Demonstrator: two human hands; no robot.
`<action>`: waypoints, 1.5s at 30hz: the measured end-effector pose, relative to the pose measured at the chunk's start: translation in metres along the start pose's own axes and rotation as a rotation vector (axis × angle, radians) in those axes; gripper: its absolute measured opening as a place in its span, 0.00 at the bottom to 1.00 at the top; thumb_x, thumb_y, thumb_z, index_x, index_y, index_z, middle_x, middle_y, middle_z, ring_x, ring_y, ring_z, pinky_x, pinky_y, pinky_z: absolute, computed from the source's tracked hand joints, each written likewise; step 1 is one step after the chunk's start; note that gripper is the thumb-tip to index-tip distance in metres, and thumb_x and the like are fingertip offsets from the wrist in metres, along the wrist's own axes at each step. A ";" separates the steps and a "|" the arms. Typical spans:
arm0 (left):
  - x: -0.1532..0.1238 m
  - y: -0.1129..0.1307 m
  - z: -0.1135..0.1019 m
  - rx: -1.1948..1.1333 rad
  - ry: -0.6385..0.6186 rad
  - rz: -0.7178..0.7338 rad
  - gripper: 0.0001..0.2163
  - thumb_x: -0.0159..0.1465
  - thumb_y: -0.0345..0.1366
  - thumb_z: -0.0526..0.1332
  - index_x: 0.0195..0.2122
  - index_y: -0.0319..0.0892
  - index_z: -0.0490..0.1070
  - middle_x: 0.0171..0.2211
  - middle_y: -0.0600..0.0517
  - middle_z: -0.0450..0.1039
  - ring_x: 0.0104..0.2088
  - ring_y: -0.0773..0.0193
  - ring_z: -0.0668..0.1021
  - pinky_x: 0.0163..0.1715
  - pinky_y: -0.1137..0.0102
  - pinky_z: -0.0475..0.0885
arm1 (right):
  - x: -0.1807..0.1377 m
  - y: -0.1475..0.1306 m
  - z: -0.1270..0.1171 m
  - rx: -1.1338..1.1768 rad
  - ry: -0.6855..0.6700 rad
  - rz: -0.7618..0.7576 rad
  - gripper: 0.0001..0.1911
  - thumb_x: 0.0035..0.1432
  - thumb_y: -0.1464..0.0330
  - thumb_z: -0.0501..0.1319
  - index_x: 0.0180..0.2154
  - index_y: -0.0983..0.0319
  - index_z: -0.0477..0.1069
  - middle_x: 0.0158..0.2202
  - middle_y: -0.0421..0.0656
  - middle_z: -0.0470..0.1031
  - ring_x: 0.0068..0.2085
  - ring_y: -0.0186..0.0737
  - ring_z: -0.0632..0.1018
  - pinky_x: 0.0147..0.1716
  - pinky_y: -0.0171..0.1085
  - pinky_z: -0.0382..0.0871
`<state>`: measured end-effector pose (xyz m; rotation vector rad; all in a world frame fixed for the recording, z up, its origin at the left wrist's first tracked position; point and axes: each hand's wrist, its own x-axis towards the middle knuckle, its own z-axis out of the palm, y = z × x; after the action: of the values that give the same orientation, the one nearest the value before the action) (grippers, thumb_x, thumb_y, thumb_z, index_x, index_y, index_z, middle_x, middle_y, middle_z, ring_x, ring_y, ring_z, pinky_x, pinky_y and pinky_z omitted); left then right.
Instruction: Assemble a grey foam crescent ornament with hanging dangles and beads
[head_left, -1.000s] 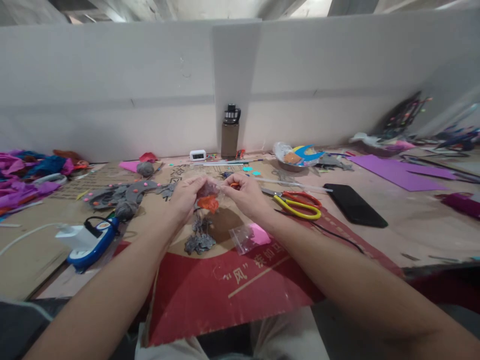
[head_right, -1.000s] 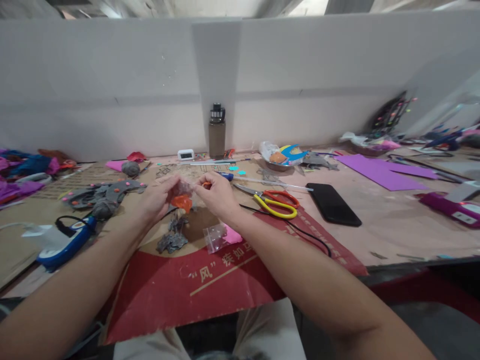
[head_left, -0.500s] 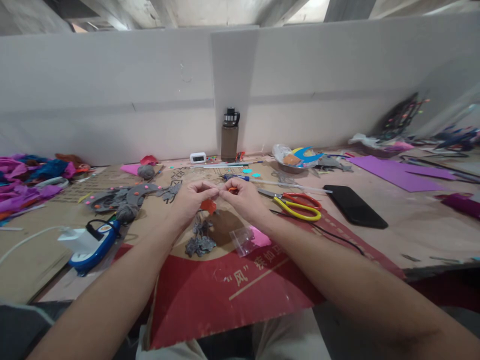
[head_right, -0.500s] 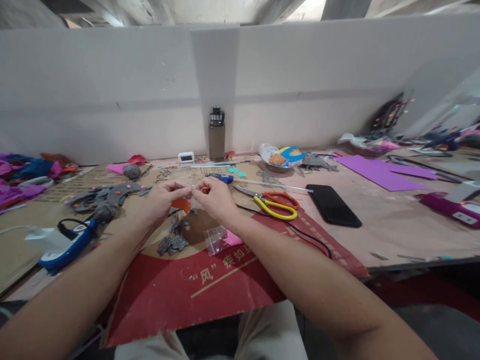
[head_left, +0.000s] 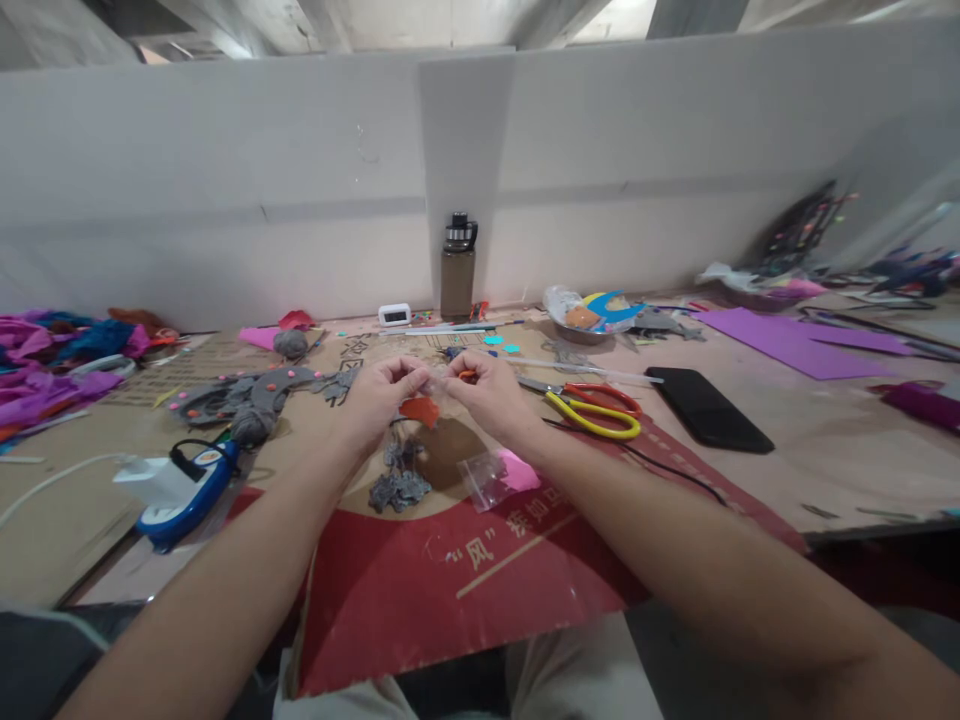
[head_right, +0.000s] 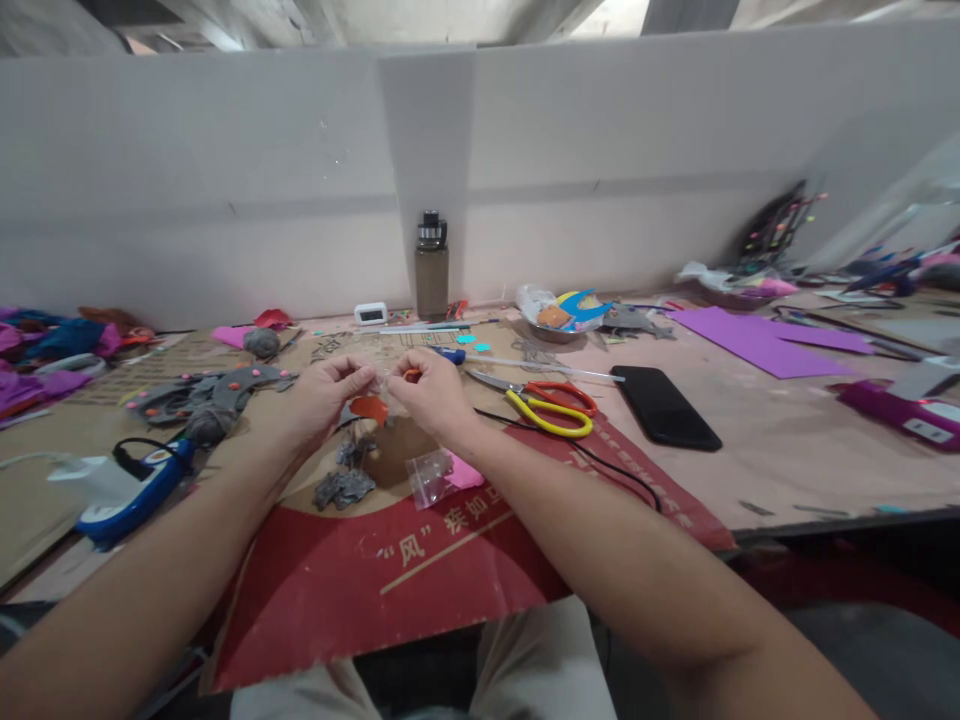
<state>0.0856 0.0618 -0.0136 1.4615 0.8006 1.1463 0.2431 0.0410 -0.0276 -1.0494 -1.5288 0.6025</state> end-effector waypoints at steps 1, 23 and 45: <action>-0.001 0.000 0.001 0.020 -0.019 0.009 0.12 0.49 0.42 0.70 0.24 0.38 0.72 0.22 0.54 0.71 0.24 0.70 0.71 0.28 0.74 0.66 | 0.000 0.000 0.000 -0.001 0.000 -0.007 0.05 0.47 0.69 0.59 0.22 0.62 0.67 0.23 0.37 0.67 0.28 0.33 0.67 0.30 0.35 0.58; 0.004 -0.005 0.003 -0.190 0.044 -0.111 0.17 0.49 0.45 0.70 0.32 0.37 0.74 0.26 0.50 0.76 0.26 0.68 0.76 0.29 0.73 0.70 | 0.001 0.001 -0.002 -0.023 -0.002 0.047 0.05 0.50 0.69 0.59 0.24 0.62 0.67 0.24 0.37 0.66 0.27 0.32 0.66 0.29 0.34 0.58; 0.005 -0.010 -0.004 0.176 0.080 0.074 0.12 0.52 0.44 0.67 0.24 0.40 0.74 0.22 0.54 0.70 0.24 0.68 0.70 0.28 0.73 0.63 | 0.000 0.000 0.001 -0.055 -0.068 0.002 0.09 0.54 0.63 0.59 0.28 0.62 0.70 0.27 0.39 0.71 0.29 0.33 0.69 0.29 0.34 0.61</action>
<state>0.0850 0.0701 -0.0221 1.6099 0.9291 1.2209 0.2426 0.0409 -0.0281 -1.0813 -1.6120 0.6059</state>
